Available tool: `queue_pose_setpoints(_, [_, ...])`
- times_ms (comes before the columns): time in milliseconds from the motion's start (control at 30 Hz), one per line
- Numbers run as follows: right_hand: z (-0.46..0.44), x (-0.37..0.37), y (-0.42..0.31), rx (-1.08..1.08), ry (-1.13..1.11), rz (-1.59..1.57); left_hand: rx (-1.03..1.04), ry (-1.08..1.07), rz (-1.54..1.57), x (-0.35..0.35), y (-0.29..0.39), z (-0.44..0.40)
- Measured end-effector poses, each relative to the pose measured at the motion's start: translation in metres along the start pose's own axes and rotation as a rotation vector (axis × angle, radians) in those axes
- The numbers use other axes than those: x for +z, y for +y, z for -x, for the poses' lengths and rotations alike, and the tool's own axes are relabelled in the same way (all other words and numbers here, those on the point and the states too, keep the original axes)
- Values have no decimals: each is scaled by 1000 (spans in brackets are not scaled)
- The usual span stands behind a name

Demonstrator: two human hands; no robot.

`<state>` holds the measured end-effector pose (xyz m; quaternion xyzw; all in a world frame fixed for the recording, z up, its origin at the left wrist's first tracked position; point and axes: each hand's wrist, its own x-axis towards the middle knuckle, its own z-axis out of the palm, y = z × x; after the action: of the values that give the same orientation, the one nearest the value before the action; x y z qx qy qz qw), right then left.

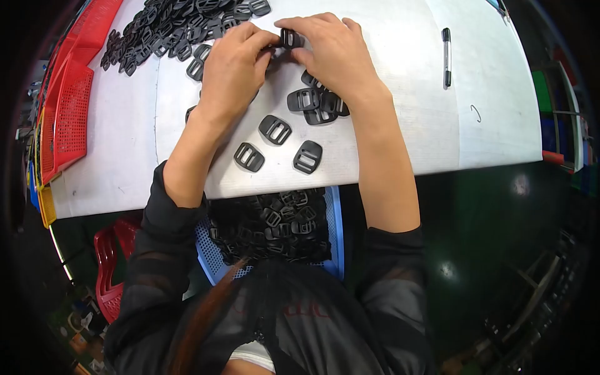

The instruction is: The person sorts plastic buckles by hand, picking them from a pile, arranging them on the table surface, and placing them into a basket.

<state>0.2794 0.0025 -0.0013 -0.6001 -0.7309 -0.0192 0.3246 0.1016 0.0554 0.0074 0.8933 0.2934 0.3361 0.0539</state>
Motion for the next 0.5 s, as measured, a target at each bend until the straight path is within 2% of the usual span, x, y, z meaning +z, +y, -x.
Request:
queue_pose_setpoints(33, [0,-1,1,38,0,33,34,-15,-41,-3,3,1])
queue_pose_setpoints(167, [7,-14,7,170,1,66,-25,-141,167,-16,0,4])
queue_pose_setpoints(233, [12,-25,2,191,8,3,-18,-45,160,-19,-10,5])
queue_pose_setpoints(367, [25,-52,-9,220,78,-71,-144,47,191,-35,-18,-3])
queue_pose_setpoints(433, [42,-58,-32,219,28,-114,-176,74,135,-39,-19,-5])
queue_pose_setpoints(500, [60,-56,-47,197,-34,-139,-248,54,209,-45,-11,-5])
